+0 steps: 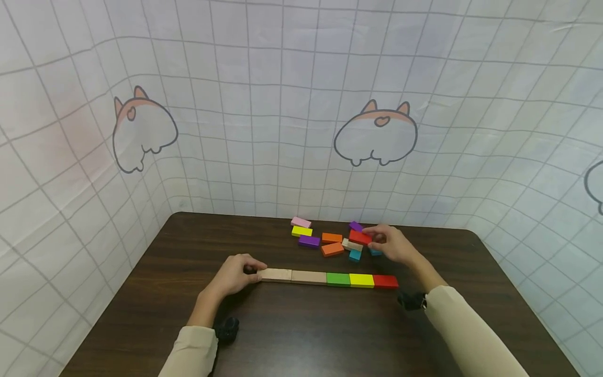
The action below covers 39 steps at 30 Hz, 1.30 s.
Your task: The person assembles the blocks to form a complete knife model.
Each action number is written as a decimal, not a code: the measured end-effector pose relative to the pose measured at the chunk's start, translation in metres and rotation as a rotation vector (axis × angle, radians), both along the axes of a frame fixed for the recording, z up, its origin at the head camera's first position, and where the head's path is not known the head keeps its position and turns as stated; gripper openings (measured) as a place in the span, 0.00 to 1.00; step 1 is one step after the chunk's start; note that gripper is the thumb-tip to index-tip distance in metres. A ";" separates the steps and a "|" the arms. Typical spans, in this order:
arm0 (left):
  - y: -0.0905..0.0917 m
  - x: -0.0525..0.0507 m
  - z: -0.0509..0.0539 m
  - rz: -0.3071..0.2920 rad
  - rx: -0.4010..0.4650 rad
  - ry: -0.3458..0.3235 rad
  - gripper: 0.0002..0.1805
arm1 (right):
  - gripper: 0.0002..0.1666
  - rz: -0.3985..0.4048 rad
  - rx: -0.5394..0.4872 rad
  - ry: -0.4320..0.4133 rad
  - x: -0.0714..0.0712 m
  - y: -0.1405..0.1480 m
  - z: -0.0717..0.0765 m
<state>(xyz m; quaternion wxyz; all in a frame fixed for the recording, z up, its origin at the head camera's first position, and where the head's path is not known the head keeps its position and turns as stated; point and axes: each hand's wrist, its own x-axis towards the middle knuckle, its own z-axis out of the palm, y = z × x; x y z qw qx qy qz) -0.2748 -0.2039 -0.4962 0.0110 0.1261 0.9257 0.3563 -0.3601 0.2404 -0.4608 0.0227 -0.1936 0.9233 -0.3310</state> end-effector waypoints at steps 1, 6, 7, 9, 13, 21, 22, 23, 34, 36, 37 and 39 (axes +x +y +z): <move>0.000 0.000 0.000 -0.001 0.000 0.000 0.13 | 0.23 0.010 0.004 0.002 0.004 0.000 0.002; -0.001 -0.001 -0.003 0.002 -0.008 0.003 0.13 | 0.24 0.100 -0.009 -0.001 0.027 -0.003 0.012; -0.002 -0.001 -0.004 0.004 -0.006 0.004 0.13 | 0.24 0.115 -0.014 -0.008 0.031 -0.004 0.013; -0.003 -0.001 -0.004 0.003 -0.004 0.008 0.12 | 0.23 0.152 -0.027 -0.020 0.040 -0.006 0.014; -0.004 0.000 -0.003 0.005 -0.005 0.014 0.12 | 0.23 0.213 -0.034 -0.017 0.058 -0.011 0.011; -0.003 0.001 0.000 0.010 -0.007 0.001 0.12 | 0.22 0.294 -0.059 0.000 0.085 -0.024 -0.001; -0.003 0.001 0.000 0.009 -0.009 0.004 0.12 | 0.21 0.301 -0.061 0.000 0.088 -0.026 -0.003; -0.003 0.001 0.000 0.008 -0.013 0.005 0.12 | 0.21 0.307 -0.059 -0.002 0.090 -0.029 -0.005; -0.001 0.000 0.000 0.012 -0.021 0.010 0.12 | 0.18 0.323 -0.009 -0.056 0.108 -0.059 -0.016; -0.001 0.000 0.000 0.012 -0.023 0.010 0.12 | 0.18 0.313 0.007 -0.058 0.108 -0.063 -0.018; 0.000 0.000 0.000 0.011 -0.022 0.009 0.12 | 0.17 0.308 0.018 -0.058 0.108 -0.065 -0.018; 0.000 0.001 0.000 0.010 -0.021 0.008 0.12 | 0.17 0.298 0.033 -0.056 0.108 -0.068 -0.020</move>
